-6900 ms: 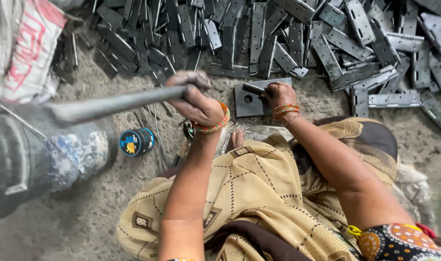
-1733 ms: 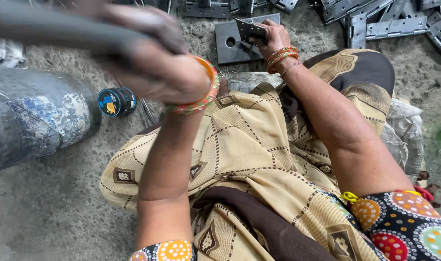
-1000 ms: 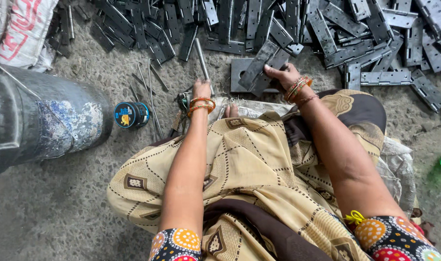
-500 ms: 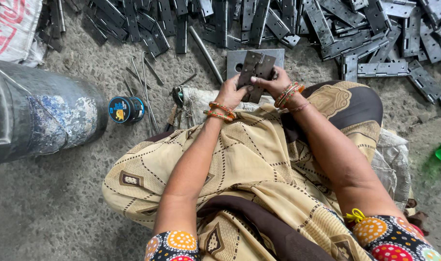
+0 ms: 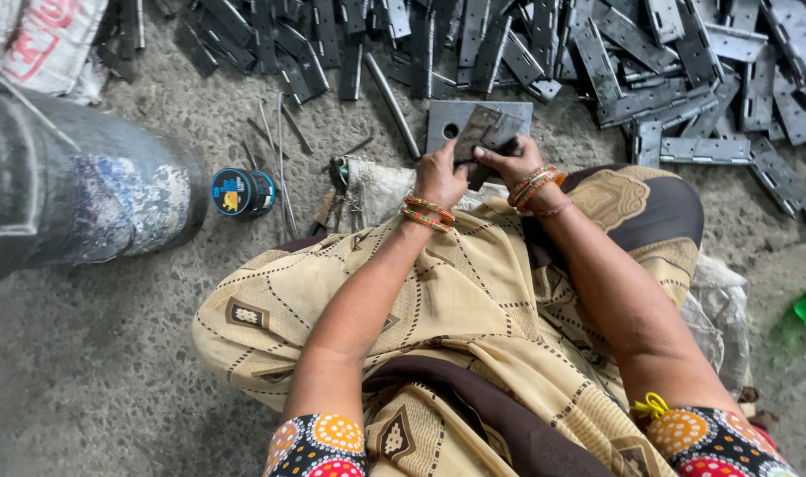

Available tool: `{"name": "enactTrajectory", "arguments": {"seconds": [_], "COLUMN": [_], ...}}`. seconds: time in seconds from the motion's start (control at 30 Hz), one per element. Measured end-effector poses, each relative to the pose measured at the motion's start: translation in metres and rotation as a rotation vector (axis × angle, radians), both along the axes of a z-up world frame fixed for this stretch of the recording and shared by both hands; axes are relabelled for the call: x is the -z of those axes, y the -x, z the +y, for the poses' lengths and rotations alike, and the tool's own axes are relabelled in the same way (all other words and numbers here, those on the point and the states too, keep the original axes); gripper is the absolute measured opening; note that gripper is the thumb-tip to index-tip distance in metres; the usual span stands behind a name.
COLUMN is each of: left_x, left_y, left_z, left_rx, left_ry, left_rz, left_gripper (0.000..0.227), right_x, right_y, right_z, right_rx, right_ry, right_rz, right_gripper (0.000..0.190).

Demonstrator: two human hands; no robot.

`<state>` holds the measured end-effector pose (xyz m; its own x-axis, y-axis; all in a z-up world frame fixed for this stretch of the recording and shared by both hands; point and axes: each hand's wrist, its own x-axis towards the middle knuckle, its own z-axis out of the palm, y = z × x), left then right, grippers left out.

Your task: The person sits on the floor and assembles metal hinges by placing them on a metal block, inserting a pin, and striking it with a metal rod. The person repeatedly picks up hinge parts, aligns them, and uses the rod to secure the pin, then discards the finished hinge.

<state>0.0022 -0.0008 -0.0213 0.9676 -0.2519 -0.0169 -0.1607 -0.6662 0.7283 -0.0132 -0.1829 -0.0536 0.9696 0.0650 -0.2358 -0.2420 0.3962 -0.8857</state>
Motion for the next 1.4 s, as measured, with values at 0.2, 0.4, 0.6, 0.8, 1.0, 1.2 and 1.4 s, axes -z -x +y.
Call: {"name": "enactTrajectory", "arguments": {"seconds": [0.2,0.4,0.6,0.8,1.0,1.2,1.4], "left_x": [0.026,0.014,0.018,0.064,0.098,0.118,0.128], "left_y": [-0.016,-0.038,-0.016,-0.032,-0.087,-0.121,-0.131], "left_z": [0.012,0.056,0.034,0.004,0.080,0.075,0.048], "left_rx": [0.023,-0.077,-0.091,0.064,-0.292,-0.462,-0.564], "left_ry": [0.079,0.240,0.379,-0.067,-0.122,-0.171,-0.241], "left_rz": [0.128,0.279,0.125,0.040,0.094,0.249,0.224], "left_gripper": [0.044,0.045,0.047,0.046,0.031,0.030,0.041], "right_x": [-0.001,-0.019,0.009,0.040,0.073,0.103,0.099], "right_y": [-0.001,-0.009,-0.008,-0.003,-0.041,-0.054,-0.057], "right_z": [-0.003,-0.001,-0.003,-0.054,-0.093,-0.098,-0.102], "right_rx": [-0.005,-0.200,-0.149,0.117,0.037,0.158,0.231], "right_ry": [0.584,0.074,0.059,0.335,1.073,1.130,1.098], "right_rz": [0.076,0.209,0.054,0.059,0.250,0.366,0.489], "right_gripper": [0.057,0.057,0.040,0.035,0.051,0.048,0.053]}}
